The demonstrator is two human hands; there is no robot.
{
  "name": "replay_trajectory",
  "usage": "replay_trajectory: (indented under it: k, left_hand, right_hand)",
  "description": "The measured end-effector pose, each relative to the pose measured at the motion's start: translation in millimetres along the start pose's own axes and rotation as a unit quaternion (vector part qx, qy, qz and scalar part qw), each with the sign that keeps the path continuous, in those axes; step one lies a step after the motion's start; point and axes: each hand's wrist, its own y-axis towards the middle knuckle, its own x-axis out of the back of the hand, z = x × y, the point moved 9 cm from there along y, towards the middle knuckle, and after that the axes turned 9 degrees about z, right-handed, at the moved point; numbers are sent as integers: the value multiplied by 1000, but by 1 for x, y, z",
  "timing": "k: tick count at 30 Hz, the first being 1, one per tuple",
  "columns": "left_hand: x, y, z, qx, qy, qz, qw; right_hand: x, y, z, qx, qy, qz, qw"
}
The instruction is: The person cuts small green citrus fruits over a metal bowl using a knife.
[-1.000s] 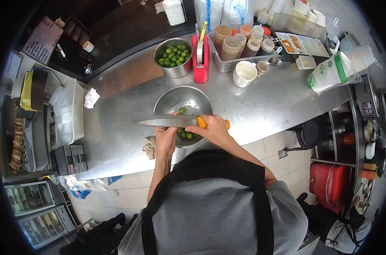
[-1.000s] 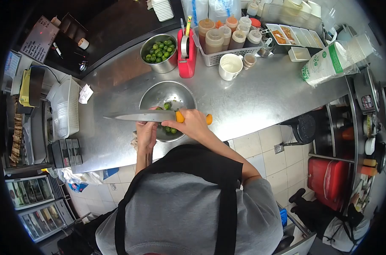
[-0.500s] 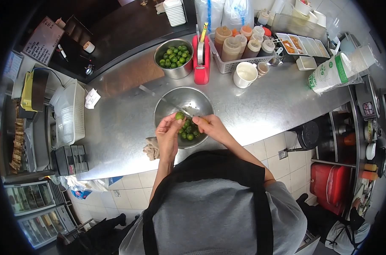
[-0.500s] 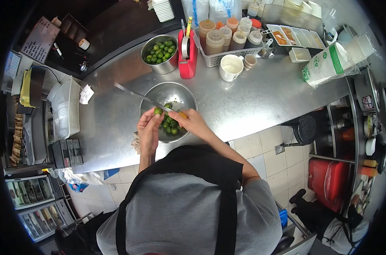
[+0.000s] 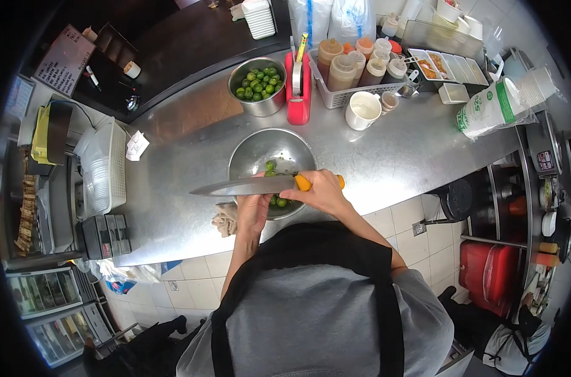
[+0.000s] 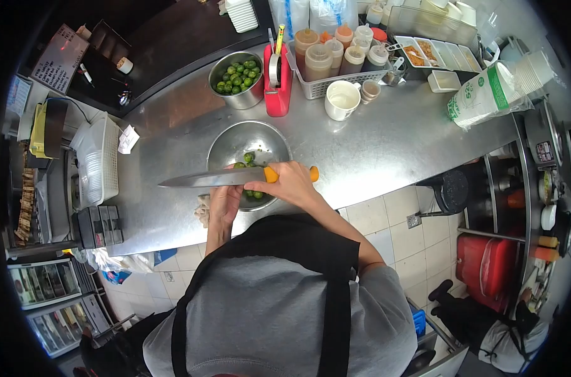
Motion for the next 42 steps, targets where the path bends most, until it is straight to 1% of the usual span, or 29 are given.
replay_trajectory:
  k: [1, 7, 10, 12, 15, 16, 18, 21, 24, 30, 34, 37, 40, 42]
  left_hand:
    - [2, 0, 1, 7, 8, -4, 1000]
    - [-15, -4, -3, -10, 1, 52, 999]
    - [-11, -3, -1, -10, 5, 40, 999]
    - [-12, -3, -9, -31, 19, 37, 999]
    - [-7, -4, -21, -55, 48, 37, 997]
    - [-5, -4, -24, -63, 58, 38, 996]
    - [-7, -3, -14, -48, 36, 40, 997]
    - [-14, -6, -7, -30, 35, 49, 998]
    - [-10, -5, -10, -28, 42, 42, 998]
    - [-5, -5, -8, -18, 8, 46, 999]
    - [2, -7, -15, -33, 11, 43, 999]
    - [4, -8, -13, -28, -16, 56, 998]
    - [6, -6, -12, -17, -69, 109, 992]
    - [13, -5, -9, 14, -81, 96, 992]
  right_hand:
    - [1, -1, 3, 6, -6, -5, 1000]
    - [4, -3, 14, 62, -25, -39, 997]
    - [5, -3, 16, 71, -28, -40, 996]
    - [8, -1, 15, 80, -21, -35, 996]
    - [13, 5, -7, 39, -18, -34, 998]
    - [11, 6, -7, 43, -26, -34, 998]
    - [7, 6, -4, 51, -41, -31, 997]
    - [0, 6, 12, 101, -25, -14, 994]
    - [4, 8, 0, 77, -28, -27, 996]
    - [1, 10, -12, 46, -26, 6, 999]
    - [8, 8, -16, 40, -27, -24, 999]
    - [7, 7, -20, 35, -28, -15, 999]
    - [5, 8, -27, 20, -28, 8, 999]
    - [6, 7, -26, 13, -35, 16, 999]
